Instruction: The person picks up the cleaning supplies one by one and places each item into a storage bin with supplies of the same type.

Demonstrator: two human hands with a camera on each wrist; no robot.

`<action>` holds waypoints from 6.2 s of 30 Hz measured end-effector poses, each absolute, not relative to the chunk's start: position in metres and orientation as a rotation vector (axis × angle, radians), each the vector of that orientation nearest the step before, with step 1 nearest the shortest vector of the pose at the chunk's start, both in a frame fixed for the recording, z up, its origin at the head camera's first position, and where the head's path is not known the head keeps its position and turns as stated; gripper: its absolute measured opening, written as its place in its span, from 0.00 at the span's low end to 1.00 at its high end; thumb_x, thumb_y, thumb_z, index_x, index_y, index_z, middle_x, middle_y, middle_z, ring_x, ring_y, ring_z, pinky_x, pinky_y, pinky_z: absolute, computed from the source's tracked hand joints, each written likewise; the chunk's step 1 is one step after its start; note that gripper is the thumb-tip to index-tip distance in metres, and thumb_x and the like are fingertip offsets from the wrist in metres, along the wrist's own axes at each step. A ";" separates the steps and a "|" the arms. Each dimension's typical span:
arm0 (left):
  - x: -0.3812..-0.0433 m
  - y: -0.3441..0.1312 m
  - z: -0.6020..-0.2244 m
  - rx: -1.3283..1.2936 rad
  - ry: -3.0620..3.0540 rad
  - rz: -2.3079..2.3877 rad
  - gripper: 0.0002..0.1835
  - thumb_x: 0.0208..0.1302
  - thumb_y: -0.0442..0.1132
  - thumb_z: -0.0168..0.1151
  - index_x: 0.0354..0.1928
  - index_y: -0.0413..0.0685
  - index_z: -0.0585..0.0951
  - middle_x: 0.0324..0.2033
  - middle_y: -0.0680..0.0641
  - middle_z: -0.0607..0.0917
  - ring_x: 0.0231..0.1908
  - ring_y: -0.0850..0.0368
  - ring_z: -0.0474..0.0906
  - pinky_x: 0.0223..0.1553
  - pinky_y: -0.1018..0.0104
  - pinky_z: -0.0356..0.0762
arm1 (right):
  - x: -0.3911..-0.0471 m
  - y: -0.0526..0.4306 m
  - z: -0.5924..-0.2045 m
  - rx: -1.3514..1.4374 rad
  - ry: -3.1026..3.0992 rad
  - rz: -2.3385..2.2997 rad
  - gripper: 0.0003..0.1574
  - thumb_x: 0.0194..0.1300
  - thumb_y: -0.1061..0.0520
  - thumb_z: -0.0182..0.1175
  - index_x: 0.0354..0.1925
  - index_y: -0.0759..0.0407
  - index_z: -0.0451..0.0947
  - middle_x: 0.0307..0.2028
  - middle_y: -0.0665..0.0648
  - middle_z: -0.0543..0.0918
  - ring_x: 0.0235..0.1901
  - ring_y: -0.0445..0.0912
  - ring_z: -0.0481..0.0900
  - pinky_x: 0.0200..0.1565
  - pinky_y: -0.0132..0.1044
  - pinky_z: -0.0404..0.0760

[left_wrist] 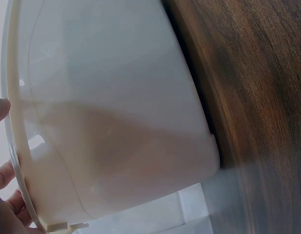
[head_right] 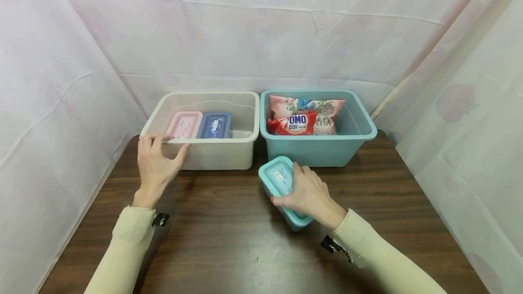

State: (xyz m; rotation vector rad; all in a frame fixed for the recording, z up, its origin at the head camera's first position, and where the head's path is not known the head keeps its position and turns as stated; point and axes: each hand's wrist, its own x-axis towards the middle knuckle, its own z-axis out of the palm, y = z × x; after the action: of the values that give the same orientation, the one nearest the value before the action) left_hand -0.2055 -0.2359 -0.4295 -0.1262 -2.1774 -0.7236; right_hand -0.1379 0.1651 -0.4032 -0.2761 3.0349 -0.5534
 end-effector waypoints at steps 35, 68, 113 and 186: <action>-0.205 -0.235 -0.429 -0.142 -2.164 -0.720 0.30 0.57 0.57 0.78 0.46 0.37 0.84 0.44 0.33 0.79 0.56 0.27 0.74 0.80 0.29 0.51 | -0.142 0.170 -0.347 -0.361 3.041 -0.497 0.71 0.45 0.23 0.76 0.73 0.65 0.71 0.47 0.61 0.83 0.40 0.51 0.81 0.28 0.39 0.81; -0.205 -0.235 -0.430 -0.142 -2.156 -0.716 0.30 0.57 0.56 0.79 0.47 0.36 0.84 0.44 0.33 0.79 0.56 0.26 0.74 0.78 0.25 0.51 | -0.182 0.131 -0.227 -0.519 3.053 -0.582 0.61 0.49 0.22 0.74 0.77 0.38 0.69 0.37 0.53 0.86 0.29 0.49 0.83 0.27 0.41 0.79; -0.202 -0.232 -0.429 -0.127 -2.182 -0.709 0.31 0.56 0.57 0.80 0.47 0.37 0.84 0.45 0.33 0.78 0.57 0.28 0.74 0.79 0.25 0.51 | -0.299 0.031 -0.266 0.017 3.085 -1.032 0.45 0.47 0.18 0.69 0.45 0.48 0.75 0.35 0.51 0.83 0.31 0.48 0.83 0.37 0.48 0.85; -0.207 -0.236 -0.433 -0.142 -2.151 -0.687 0.30 0.58 0.56 0.78 0.47 0.36 0.83 0.44 0.32 0.78 0.56 0.28 0.75 0.78 0.24 0.52 | -0.310 -0.006 -0.361 -0.415 3.019 -0.912 0.79 0.68 0.16 0.53 0.85 0.59 0.22 0.82 0.67 0.61 0.82 0.59 0.60 0.82 0.56 0.59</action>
State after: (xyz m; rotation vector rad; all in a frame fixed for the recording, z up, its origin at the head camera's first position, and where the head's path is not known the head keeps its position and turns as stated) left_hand -0.2066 -0.2358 -0.4332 -0.1422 -2.1506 -0.6872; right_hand -0.3101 -0.0063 -0.3613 -0.4154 3.0194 -0.9117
